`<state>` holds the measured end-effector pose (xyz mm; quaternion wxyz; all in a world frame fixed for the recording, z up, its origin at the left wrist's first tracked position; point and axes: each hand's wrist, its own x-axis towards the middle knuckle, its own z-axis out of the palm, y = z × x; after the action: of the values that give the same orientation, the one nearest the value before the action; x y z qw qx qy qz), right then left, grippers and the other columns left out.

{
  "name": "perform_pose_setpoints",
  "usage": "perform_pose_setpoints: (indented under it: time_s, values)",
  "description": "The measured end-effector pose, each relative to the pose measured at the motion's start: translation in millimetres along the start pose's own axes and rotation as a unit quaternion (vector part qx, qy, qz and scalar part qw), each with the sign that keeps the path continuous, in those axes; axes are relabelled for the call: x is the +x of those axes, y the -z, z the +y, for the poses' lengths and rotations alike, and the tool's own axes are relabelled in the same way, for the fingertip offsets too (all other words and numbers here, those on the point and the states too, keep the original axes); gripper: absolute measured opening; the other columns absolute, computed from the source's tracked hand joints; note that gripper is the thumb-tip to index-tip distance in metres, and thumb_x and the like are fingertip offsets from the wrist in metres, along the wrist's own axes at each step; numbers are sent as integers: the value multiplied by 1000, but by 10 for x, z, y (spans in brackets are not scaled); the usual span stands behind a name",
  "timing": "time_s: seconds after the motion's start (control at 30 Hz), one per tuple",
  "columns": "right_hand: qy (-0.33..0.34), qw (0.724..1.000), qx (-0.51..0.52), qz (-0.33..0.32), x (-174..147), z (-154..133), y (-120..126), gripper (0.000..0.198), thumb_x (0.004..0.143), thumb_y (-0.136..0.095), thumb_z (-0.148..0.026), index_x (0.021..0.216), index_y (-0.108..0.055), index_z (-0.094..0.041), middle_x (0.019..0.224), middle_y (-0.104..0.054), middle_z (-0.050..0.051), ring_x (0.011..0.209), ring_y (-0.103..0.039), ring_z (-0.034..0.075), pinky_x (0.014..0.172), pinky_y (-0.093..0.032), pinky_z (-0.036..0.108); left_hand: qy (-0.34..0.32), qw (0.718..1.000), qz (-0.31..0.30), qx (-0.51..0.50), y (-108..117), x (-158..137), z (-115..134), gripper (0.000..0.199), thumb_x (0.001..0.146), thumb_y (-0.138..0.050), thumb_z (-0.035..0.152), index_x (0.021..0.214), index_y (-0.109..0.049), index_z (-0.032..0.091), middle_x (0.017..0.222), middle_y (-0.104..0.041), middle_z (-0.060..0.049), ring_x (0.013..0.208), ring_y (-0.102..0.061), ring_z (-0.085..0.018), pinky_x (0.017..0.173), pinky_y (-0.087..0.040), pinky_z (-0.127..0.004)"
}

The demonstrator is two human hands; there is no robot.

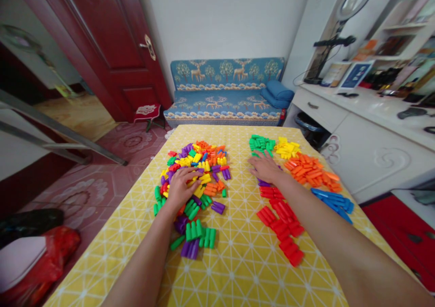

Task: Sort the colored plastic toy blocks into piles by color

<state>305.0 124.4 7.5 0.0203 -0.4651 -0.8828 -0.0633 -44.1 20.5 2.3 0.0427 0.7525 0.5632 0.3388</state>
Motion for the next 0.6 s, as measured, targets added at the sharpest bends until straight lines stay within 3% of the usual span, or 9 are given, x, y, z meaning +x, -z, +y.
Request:
perform_pose_setpoints:
  time_s: [0.13,0.23,0.33,0.43,0.6]
  values:
    - [-27,999,32,20,23,-17,34,44,94,-42,-38,128,-59,-17,133,-60,13,134,-40,36,109,-21,64,1,1000,-2,-1,0,0,-5,22,86,-64,32,107,-72,31,120,-67,-1,114,-56,-24,102,-43,-44]
    - [-61,988,96,106,-14,39,126,42,94,-40,-35,125,-62,-16,130,-62,14,126,-50,32,106,-35,54,6,1000,0,-1,-6,-4,-9,22,85,-65,33,106,-72,31,120,-67,-1,115,-55,-25,102,-43,-45]
    - [-136,961,177,166,-125,168,226,37,91,-44,-36,110,-69,-16,115,-70,12,108,-62,27,96,-47,43,8,1000,5,-3,-12,-6,-10,21,85,-65,33,105,-72,31,119,-67,-1,114,-55,-24,102,-42,-44]
    - [-186,946,235,122,-284,312,284,33,83,-57,-41,101,-72,-19,100,-74,7,91,-68,25,83,-52,37,7,1000,6,-3,-16,-4,-11,21,85,-65,34,104,-72,31,119,-68,-1,114,-56,-24,101,-43,-44]
    - [-155,963,219,28,-474,394,255,39,69,-73,-41,104,-73,-23,102,-74,3,89,-69,24,78,-54,34,5,1000,9,-4,-17,-3,-14,21,86,-64,34,105,-72,31,118,-68,-1,114,-56,-24,101,-43,-43]
